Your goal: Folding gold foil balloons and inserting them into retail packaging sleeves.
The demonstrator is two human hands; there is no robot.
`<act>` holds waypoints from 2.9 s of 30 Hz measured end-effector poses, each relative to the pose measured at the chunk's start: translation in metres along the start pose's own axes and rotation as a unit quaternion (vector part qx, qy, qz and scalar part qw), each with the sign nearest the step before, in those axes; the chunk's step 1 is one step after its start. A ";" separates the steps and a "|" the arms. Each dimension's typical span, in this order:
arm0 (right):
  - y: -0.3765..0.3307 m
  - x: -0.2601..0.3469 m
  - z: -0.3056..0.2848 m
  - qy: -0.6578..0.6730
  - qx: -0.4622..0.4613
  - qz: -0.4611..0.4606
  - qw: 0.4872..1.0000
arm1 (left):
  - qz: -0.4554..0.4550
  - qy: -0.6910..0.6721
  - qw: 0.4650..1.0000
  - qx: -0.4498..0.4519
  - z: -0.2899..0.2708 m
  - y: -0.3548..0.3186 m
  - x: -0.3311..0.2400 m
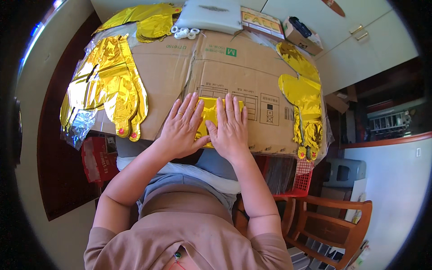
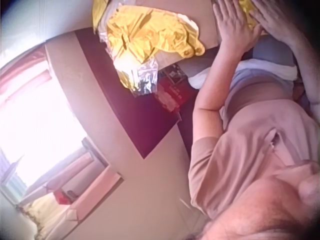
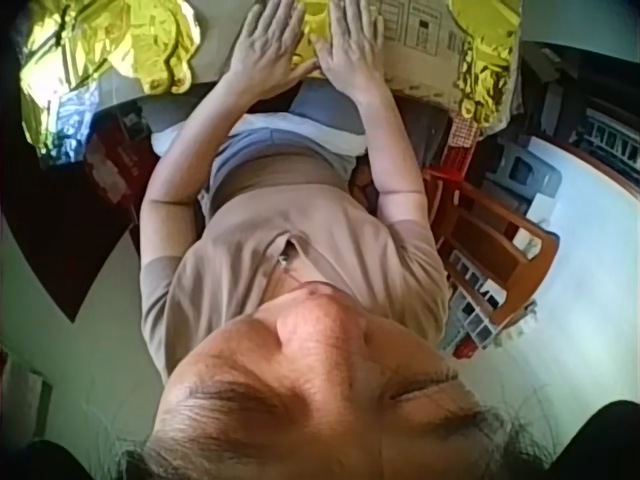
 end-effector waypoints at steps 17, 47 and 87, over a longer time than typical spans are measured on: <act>0.021 -0.090 -0.052 0.254 -0.022 -0.021 0.967 | -0.006 0.002 1.000 0.027 -0.006 0.001 -0.002; 0.058 -0.099 -0.083 0.457 0.303 0.169 0.819 | -0.012 0.002 0.999 0.035 -0.006 0.002 -0.002; 0.000 -0.024 -0.014 -0.013 0.059 -0.021 0.998 | -0.029 -0.049 0.998 0.000 -0.002 0.010 -0.009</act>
Point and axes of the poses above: each hand's wrist, its own y-axis towards the middle knuckle, its own z-axis out of the palm, x = y × z, the point moved 1 cm from there along y, towards the middle knuckle, and after that the axes turned 9 degrees about x, right-handed, at the moved point
